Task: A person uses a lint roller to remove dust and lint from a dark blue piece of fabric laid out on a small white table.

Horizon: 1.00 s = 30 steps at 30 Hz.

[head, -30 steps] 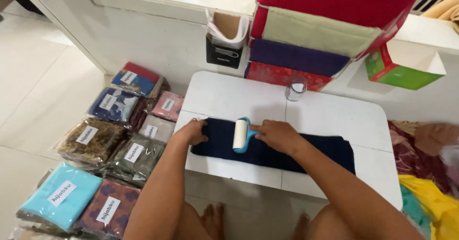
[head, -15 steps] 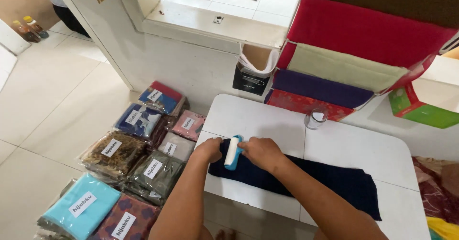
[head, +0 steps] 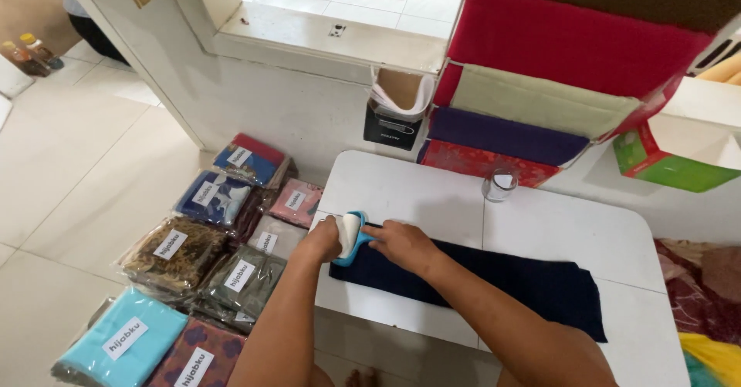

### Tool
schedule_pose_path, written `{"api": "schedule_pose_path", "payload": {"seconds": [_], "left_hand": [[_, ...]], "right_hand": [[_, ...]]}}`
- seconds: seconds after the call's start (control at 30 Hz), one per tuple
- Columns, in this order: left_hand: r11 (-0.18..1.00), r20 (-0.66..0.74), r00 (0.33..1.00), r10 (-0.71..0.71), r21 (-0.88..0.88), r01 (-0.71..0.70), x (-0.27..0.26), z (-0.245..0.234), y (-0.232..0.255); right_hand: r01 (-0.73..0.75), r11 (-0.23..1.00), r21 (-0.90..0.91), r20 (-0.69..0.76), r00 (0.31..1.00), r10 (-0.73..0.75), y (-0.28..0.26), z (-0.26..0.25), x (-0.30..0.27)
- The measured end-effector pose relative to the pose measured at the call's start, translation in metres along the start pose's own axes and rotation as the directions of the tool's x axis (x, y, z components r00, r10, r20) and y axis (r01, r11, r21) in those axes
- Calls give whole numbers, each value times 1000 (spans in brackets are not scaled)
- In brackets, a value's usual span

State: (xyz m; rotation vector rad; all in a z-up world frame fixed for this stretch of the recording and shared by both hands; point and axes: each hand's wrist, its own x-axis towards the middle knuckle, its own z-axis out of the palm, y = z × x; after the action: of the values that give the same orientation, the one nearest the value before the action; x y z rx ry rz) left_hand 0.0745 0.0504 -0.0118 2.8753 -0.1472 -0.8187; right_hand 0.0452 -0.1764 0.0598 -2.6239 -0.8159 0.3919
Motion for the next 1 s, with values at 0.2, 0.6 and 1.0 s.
{"api": "schedule_pose_path", "payload": {"seconds": [0.2,0.6,1.0], "left_hand": [[908,-126,983,137,-380,-175,-35,-11,17],[983,5,998,67,-173,-65,26,40,9],[972,16,999,44,-230,-39,-14,1,25]], "right_hand": [[-38,977,210,17,999,35,43,9,-22],[-138,978,156,97,988,124,78,-43,-100],[-543,829,137,170,837,520,165,-113,-221]]}}
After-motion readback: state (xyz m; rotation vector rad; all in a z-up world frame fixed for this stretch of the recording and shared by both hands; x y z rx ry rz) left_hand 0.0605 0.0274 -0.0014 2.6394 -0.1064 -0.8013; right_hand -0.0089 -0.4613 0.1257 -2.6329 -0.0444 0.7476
